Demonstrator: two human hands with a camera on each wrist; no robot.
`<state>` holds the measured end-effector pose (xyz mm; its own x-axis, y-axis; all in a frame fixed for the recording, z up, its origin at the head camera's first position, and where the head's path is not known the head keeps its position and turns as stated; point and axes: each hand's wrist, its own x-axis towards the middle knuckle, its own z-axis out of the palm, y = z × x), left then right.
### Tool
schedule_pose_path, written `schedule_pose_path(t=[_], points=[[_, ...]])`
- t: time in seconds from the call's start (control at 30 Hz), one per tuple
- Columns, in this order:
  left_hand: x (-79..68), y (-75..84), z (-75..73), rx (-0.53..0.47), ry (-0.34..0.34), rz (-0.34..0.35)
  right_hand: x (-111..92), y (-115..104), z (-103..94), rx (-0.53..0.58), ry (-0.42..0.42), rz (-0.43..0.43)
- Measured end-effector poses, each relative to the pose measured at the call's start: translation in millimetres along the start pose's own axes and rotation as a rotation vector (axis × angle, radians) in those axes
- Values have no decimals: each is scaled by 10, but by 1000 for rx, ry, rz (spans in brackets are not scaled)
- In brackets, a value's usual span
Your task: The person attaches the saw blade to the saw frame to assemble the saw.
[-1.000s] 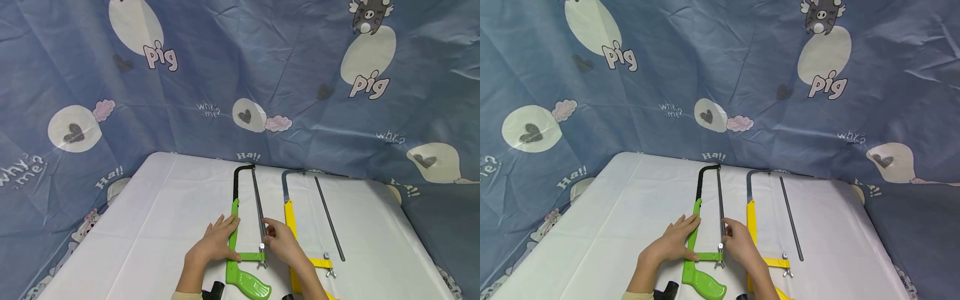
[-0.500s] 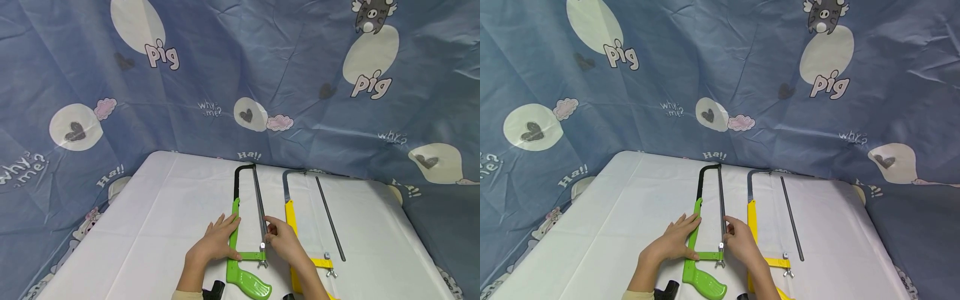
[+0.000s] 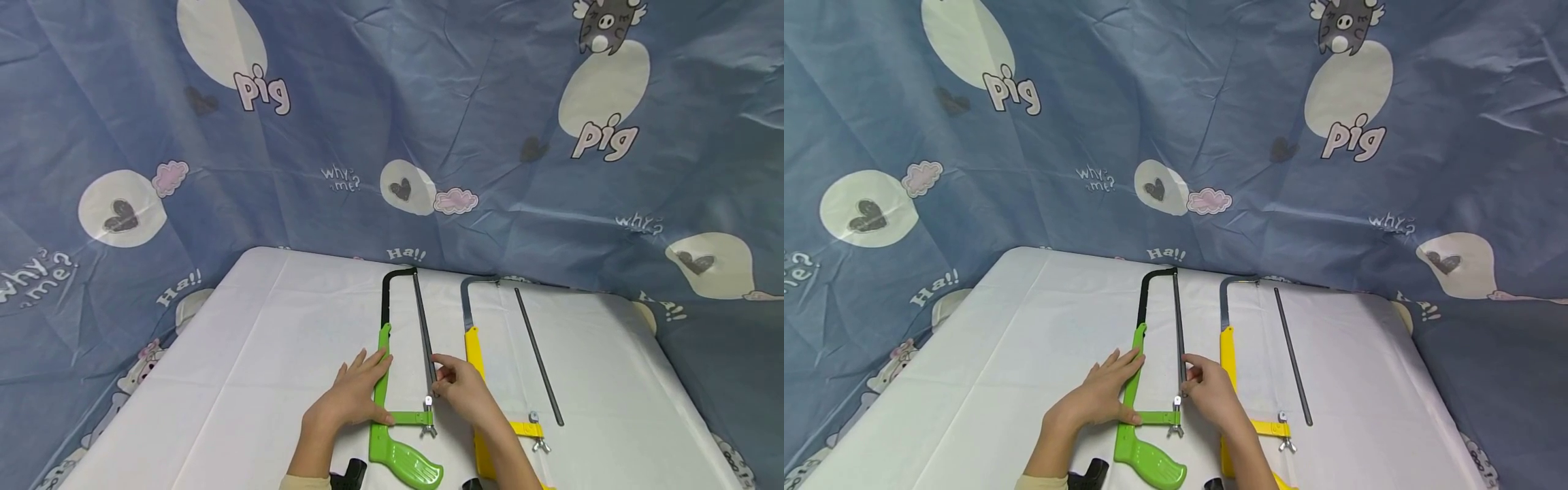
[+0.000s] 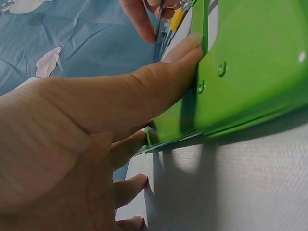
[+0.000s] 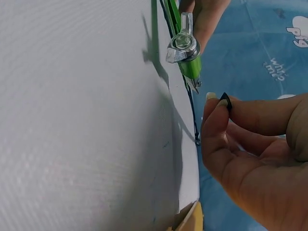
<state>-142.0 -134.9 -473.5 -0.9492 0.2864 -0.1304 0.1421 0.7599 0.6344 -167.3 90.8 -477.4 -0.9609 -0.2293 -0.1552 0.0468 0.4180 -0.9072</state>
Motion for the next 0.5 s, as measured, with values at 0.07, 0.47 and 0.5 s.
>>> schedule_pose_path(t=[0.07,0.47,0.5], points=[[-10,-9,12,0,-4,-2,-11,12,0,19,-6,6],[11,-14,-13,15,-20,-5,-5,10,23,35,-20,8],[15,-14,-17,15,-18,-5,2,17,26,35,-21,4]])
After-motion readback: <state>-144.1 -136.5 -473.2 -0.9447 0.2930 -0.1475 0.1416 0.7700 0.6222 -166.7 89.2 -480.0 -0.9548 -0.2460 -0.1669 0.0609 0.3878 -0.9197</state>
